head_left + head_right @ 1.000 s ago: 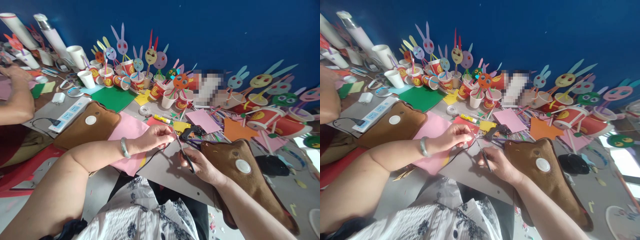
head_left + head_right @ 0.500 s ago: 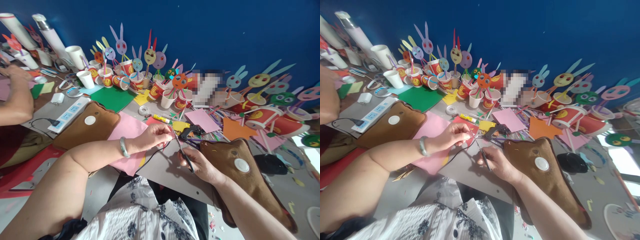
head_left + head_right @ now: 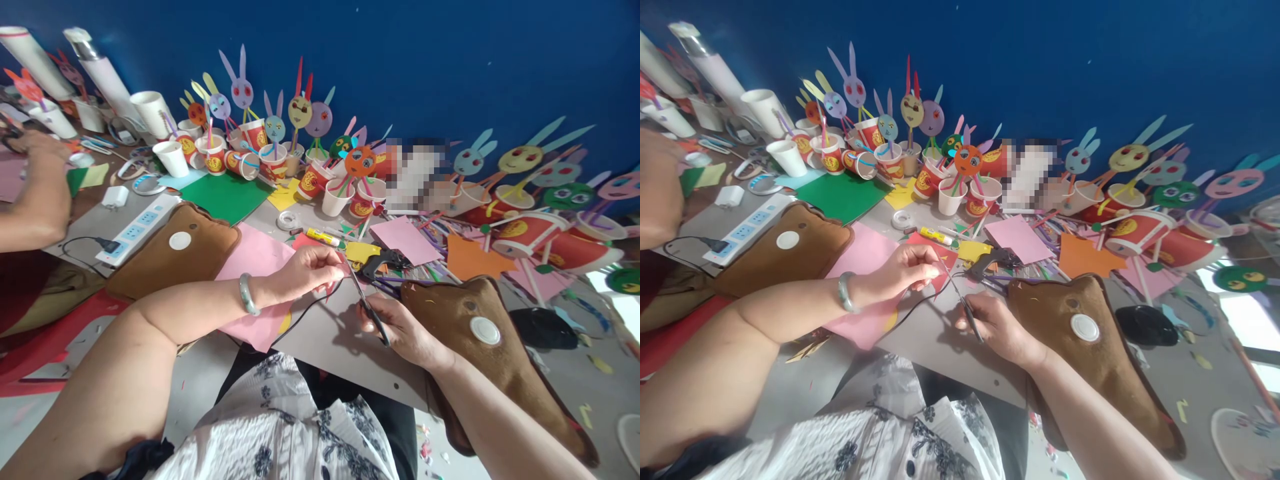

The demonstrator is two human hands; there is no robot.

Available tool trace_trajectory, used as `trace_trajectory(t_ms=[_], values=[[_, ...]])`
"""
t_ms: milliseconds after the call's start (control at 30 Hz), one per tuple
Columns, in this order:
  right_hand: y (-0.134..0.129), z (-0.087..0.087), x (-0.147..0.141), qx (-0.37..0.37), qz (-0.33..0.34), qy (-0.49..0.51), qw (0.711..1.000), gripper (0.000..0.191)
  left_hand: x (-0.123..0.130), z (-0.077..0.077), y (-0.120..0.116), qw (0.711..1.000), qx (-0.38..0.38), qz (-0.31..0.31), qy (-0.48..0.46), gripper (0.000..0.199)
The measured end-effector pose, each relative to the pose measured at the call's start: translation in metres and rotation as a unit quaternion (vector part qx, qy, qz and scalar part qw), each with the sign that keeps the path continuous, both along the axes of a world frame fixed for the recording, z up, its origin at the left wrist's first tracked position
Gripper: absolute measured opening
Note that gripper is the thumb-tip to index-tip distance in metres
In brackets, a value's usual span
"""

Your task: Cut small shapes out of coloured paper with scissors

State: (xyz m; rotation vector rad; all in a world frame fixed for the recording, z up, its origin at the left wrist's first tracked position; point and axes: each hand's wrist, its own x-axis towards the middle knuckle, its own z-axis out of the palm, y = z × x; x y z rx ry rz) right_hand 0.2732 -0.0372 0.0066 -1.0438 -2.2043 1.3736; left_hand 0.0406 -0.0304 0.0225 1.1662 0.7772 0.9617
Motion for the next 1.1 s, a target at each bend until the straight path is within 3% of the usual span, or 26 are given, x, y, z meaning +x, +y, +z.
trace_trajectory(t_ms=[633, 867, 1100], values=[[0.0, 0.0, 0.001, 0.012, -0.01, -0.006, 1.0, 0.063, 0.0, 0.001, 0.0, 1.0, -0.011, 0.009, 0.009, 0.022], [0.002, -0.006, 0.004, 0.074, -0.065, -0.019, 0.995, 0.061, 0.0, -0.002, 0.002, 0.999, -0.008, 0.028, 0.017, 0.02], [0.0, -0.019, 0.017, 0.215, -0.219, 0.019, 0.951, 0.042, -0.002, -0.005, 0.009, 0.999, 0.026, 0.022, 0.041, 0.025]])
